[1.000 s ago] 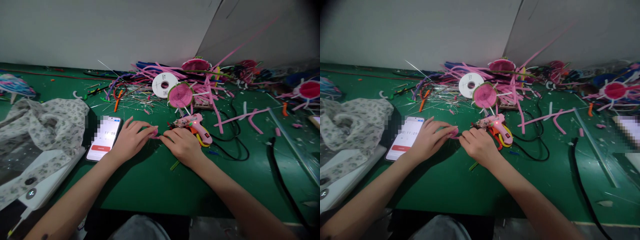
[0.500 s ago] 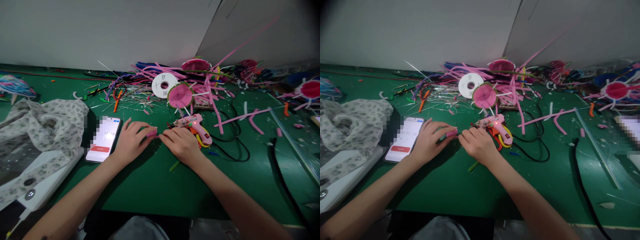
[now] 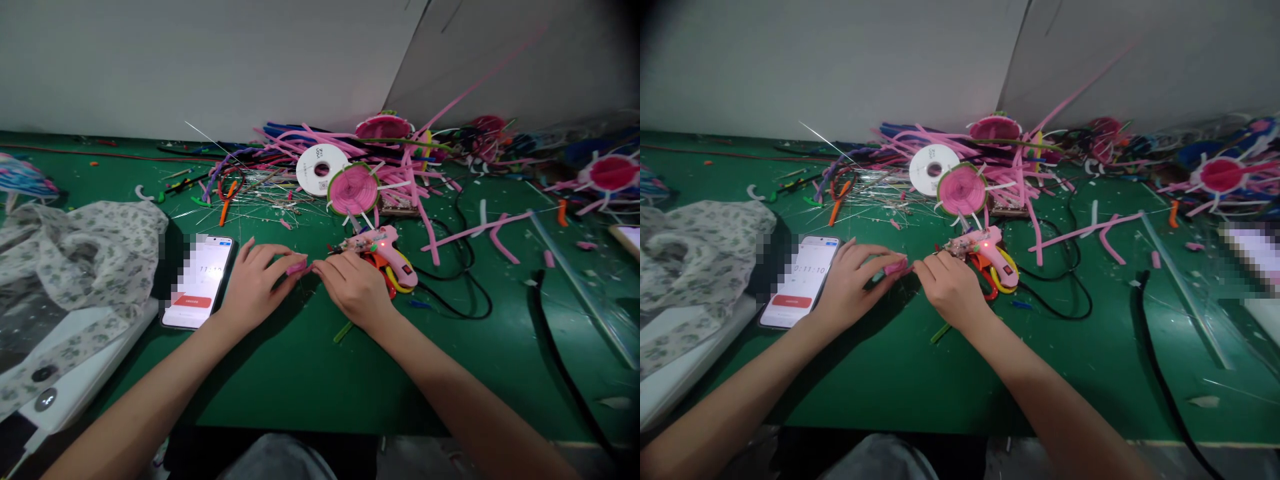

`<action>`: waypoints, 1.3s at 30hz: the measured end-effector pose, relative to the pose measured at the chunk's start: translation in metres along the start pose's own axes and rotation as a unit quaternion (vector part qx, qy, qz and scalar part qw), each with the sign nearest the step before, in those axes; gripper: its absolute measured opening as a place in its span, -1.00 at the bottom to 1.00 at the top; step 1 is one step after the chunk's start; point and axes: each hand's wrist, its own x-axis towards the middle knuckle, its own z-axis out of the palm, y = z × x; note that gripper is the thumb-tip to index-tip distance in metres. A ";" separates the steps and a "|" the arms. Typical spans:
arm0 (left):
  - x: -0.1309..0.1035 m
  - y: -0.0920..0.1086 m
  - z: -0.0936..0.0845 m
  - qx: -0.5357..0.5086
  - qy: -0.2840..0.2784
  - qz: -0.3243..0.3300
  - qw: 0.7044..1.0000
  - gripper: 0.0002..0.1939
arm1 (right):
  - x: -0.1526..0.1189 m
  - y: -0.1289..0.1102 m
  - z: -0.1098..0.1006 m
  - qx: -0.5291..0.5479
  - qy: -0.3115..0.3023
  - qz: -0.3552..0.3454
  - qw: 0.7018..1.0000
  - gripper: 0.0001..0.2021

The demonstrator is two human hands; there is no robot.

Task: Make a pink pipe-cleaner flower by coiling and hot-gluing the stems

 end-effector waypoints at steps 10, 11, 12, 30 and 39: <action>0.000 -0.001 0.001 -0.006 0.009 -0.002 1.000 -0.81 | -0.002 -0.008 0.004 0.033 -0.065 0.060 0.995 -0.72; 0.000 -0.001 0.001 -0.007 0.009 -0.001 1.000 -0.81 | -0.001 -0.009 0.004 0.040 -0.071 0.069 0.994 -0.72; 0.000 -0.001 0.001 -0.008 0.009 -0.001 1.000 -0.81 | -0.001 -0.010 0.004 0.045 -0.076 0.078 0.993 -0.71; 0.000 -0.002 0.000 0.011 0.007 0.013 1.000 -0.80 | 0.003 -0.017 0.007 0.109 -0.105 0.155 0.976 -0.70; 0.003 -0.009 -0.003 0.041 -0.002 0.052 0.998 -0.81 | 0.001 -0.019 0.005 0.134 -0.094 0.163 0.973 -0.68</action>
